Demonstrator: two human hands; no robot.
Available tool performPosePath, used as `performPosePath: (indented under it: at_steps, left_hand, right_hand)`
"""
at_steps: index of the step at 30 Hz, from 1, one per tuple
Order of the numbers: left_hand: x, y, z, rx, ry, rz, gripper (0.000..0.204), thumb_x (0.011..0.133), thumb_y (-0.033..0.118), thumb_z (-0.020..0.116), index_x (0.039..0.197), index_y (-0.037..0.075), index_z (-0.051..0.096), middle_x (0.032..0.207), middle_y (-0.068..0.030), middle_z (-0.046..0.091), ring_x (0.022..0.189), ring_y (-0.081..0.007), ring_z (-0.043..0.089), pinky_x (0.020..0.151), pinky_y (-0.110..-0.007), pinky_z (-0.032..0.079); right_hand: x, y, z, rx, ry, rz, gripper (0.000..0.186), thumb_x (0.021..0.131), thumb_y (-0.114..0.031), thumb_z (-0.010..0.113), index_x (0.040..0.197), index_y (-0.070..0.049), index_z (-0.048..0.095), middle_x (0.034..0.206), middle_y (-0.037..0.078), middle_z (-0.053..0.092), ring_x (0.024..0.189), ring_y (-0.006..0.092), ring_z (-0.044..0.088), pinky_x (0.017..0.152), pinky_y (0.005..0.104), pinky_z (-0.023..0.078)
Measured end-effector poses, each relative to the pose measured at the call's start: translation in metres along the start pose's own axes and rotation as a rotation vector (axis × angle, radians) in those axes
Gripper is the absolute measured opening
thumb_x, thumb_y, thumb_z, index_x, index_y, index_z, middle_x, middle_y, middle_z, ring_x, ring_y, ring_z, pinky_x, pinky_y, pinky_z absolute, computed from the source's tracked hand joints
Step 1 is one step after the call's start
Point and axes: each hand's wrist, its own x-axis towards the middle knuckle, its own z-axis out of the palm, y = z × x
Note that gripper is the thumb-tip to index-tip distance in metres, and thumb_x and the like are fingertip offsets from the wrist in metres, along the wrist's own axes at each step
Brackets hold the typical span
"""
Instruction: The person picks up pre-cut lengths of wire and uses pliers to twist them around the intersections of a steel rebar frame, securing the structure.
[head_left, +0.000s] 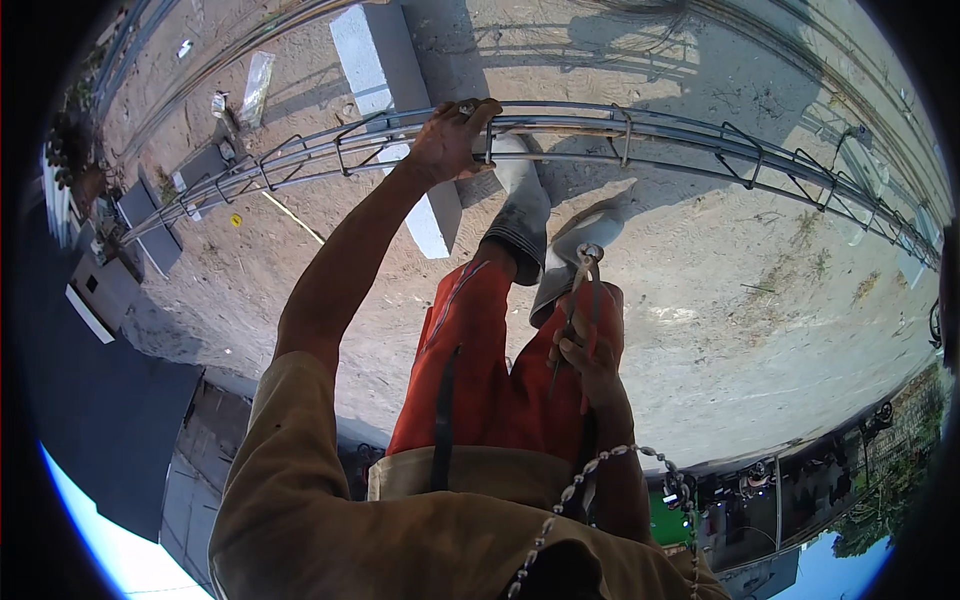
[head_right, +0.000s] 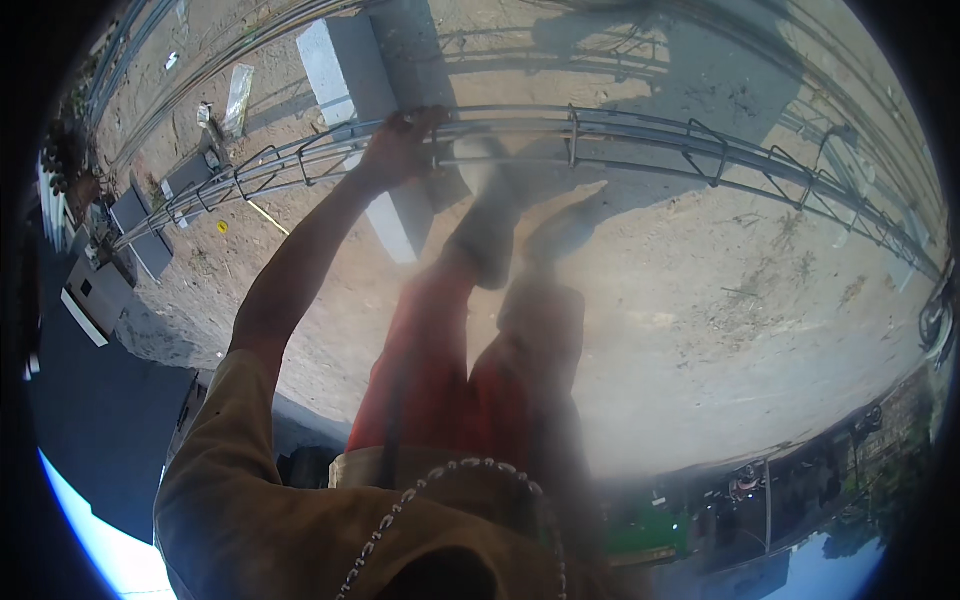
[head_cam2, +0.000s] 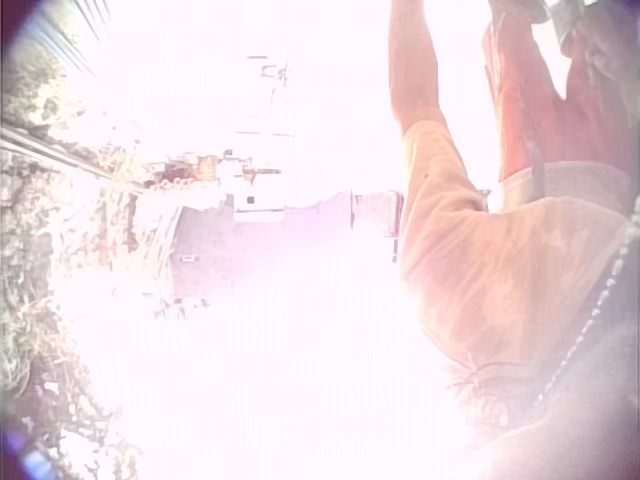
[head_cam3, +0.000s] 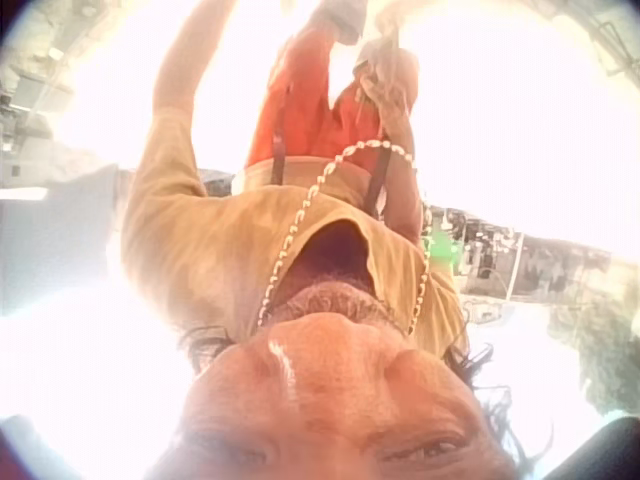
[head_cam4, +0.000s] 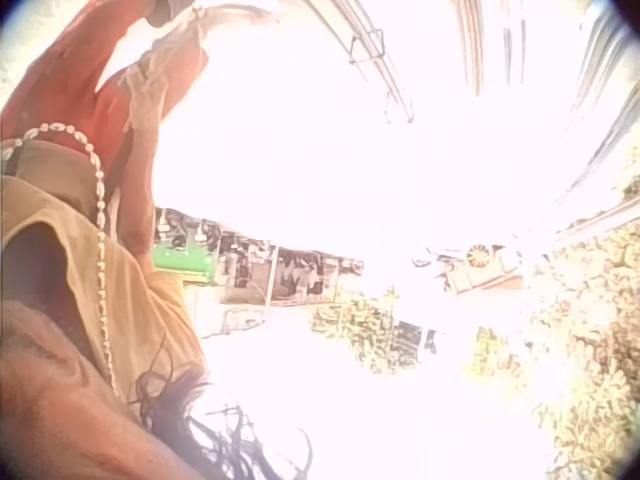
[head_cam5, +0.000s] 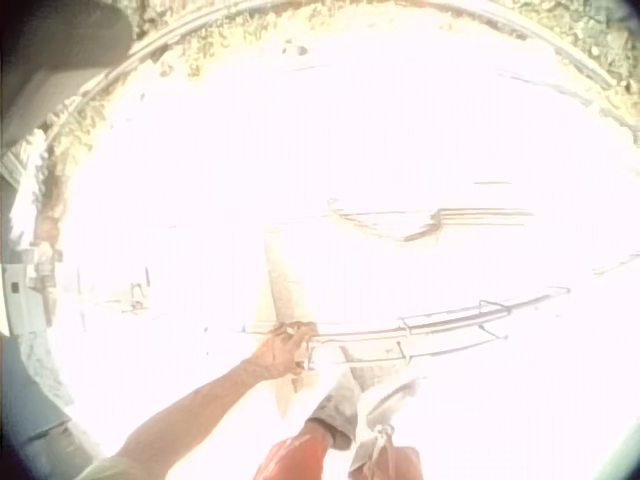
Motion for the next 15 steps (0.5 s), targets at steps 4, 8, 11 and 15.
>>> performPosePath:
  at_steps: [4, 8, 11, 15]
  left_hand:
    - [-0.001, 0.000, -0.001, -0.042, 0.037, -0.018, 0.081, 0.055, 0.024, 0.080, 0.125, 0.014, 0.041, 0.113, -0.0113, 0.057, 0.099, -0.0327, 0.057, 0.095, -0.041, 0.040]
    - [0.000, 0.014, -0.006, -0.068, -0.058, -0.131, 0.082, 0.055, 0.021, 0.082, 0.125, 0.010, 0.041, 0.119, -0.0156, 0.053, 0.115, -0.0308, 0.048, 0.102, -0.039, 0.033]
    - [-0.001, 0.009, -0.005, 0.018, -0.029, -0.134, 0.086, 0.053, 0.022, 0.083, 0.126, 0.009, 0.040, 0.119, -0.0154, 0.053, 0.115, -0.0314, 0.048, 0.103, -0.039, 0.032]
    - [0.000, 0.017, -0.011, -0.086, -0.097, -0.204, 0.091, 0.054, 0.029, 0.085, 0.128, 0.007, 0.037, 0.126, -0.0164, 0.046, 0.117, -0.0343, 0.045, 0.102, -0.039, 0.034]
  right_hand:
    - [-0.006, -0.005, -0.009, 0.204, -0.116, 0.013, 0.061, 0.086, -0.014, 0.056, 0.139, -0.001, 0.028, 0.090, 0.004, 0.052, 0.077, 0.0124, 0.055, 0.072, 0.0302, 0.048]
    - [-0.012, -0.023, -0.011, 0.206, -0.125, 0.013, 0.061, 0.085, -0.015, 0.057, 0.138, -0.002, 0.030, 0.089, 0.004, 0.052, 0.077, 0.0125, 0.055, 0.072, 0.0301, 0.048]
    - [-0.015, -0.046, -0.016, 0.299, -0.192, 0.011, 0.057, 0.086, -0.016, 0.057, 0.136, -0.002, 0.032, 0.088, 0.004, 0.053, 0.078, 0.0125, 0.055, 0.072, 0.0305, 0.048]
    - [-0.013, -0.081, -0.047, 0.138, 0.055, 0.053, 0.052, 0.088, -0.020, 0.056, 0.134, -0.004, 0.036, 0.087, 0.003, 0.054, 0.074, 0.0133, 0.056, 0.067, 0.0319, 0.050]
